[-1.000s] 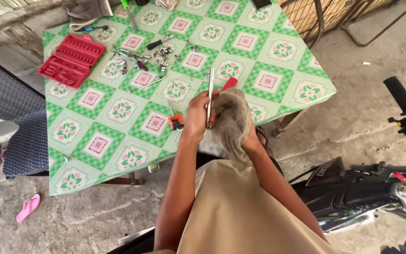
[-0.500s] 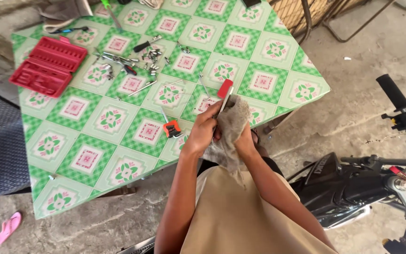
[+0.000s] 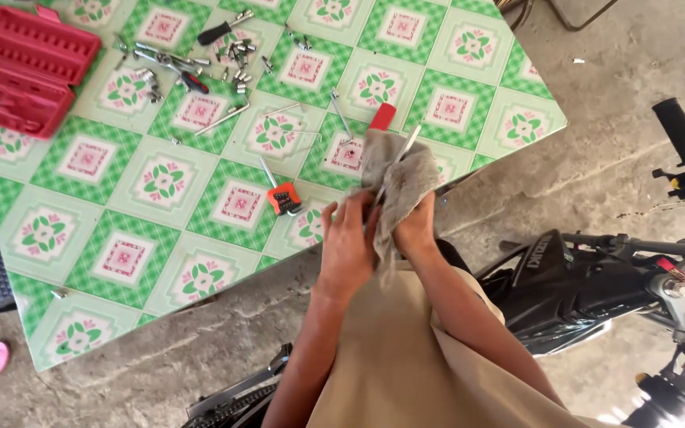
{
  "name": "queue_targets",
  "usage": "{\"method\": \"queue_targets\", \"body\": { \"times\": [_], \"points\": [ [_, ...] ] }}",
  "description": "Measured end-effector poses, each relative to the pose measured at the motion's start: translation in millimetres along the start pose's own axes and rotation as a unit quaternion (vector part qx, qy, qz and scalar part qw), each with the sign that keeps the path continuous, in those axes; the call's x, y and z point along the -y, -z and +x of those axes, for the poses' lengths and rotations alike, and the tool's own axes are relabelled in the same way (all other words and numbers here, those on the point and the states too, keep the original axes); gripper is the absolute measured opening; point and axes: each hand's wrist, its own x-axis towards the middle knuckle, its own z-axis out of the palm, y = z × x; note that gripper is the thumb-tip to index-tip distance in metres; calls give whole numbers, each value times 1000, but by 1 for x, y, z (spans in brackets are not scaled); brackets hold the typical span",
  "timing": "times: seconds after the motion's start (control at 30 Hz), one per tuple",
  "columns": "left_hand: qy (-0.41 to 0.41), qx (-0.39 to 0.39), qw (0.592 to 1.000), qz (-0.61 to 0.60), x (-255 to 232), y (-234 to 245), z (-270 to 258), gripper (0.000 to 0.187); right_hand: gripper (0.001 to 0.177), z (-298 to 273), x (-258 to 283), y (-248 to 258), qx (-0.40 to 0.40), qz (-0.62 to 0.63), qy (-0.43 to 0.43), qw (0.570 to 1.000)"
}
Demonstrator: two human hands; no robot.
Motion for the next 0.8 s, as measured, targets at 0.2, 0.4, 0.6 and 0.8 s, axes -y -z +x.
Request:
{"method": "queue_targets", "body": {
  "times": [0.2, 0.4, 0.6, 0.8],
  "points": [
    [57, 22, 998, -2, 0, -8, -18, 7, 30, 17, -9, 4, -97, -75, -26, 992],
    [122, 91, 988, 16, 20, -17, -23, 33, 32, 7, 11, -13, -41, -11, -85, 996],
    [-57, 18, 989, -133, -4, -6, 5, 38, 31, 19, 15, -18, -27, -54, -99, 993],
    [247, 21, 943, -222, 44, -42, -29, 36, 42, 35, 18, -17, -50, 39, -173, 983]
  ]
}}
